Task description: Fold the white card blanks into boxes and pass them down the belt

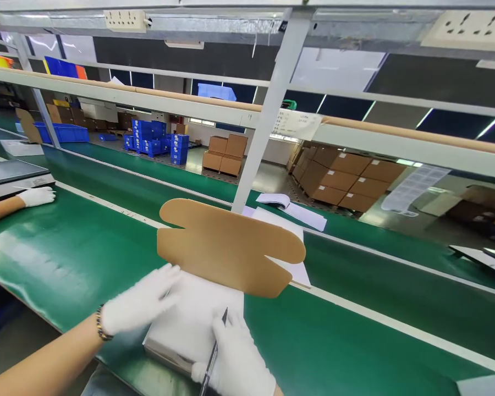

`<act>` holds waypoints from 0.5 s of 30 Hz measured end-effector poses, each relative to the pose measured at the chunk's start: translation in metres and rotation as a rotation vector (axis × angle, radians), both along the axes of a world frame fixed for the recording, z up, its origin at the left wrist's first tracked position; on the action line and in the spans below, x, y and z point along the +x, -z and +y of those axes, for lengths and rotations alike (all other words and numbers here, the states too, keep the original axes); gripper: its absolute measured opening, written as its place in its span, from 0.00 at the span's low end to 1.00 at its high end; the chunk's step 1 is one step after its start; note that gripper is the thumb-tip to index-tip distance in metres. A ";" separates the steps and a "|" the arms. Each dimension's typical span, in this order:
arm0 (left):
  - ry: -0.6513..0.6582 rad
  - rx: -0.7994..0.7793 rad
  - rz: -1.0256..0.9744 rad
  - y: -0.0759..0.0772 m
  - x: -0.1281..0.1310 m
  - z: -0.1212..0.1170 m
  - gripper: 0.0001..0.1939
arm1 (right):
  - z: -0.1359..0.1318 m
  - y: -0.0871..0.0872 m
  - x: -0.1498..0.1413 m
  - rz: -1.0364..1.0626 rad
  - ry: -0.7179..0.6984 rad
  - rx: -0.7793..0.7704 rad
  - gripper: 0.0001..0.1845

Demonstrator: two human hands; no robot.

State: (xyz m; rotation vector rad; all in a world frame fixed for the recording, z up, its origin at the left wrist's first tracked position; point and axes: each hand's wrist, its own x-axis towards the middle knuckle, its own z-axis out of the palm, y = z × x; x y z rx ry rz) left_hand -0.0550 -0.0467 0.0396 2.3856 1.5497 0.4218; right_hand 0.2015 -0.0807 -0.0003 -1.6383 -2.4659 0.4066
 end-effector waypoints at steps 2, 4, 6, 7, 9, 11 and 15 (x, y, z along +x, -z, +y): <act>0.124 -0.021 0.093 0.014 0.026 0.001 0.35 | 0.000 -0.005 -0.003 0.063 0.074 -0.004 0.43; 0.164 0.038 0.070 0.024 0.043 0.001 0.38 | -0.001 -0.003 -0.012 0.112 0.165 -0.011 0.42; 0.183 0.111 -0.008 0.025 0.049 0.003 0.38 | -0.001 0.003 -0.022 0.128 0.242 -0.014 0.41; 0.207 0.132 -0.039 0.023 0.050 0.006 0.38 | -0.001 0.005 -0.027 0.135 0.268 -0.020 0.40; 0.265 0.158 -0.076 0.018 0.049 0.015 0.36 | 0.003 0.009 -0.032 0.157 0.288 -0.023 0.39; 0.327 0.155 -0.075 0.017 0.049 0.025 0.33 | 0.010 0.009 -0.028 0.194 0.293 -0.023 0.39; 0.199 0.186 -0.126 0.021 0.046 0.052 0.31 | 0.036 -0.007 0.008 0.518 0.488 0.158 0.31</act>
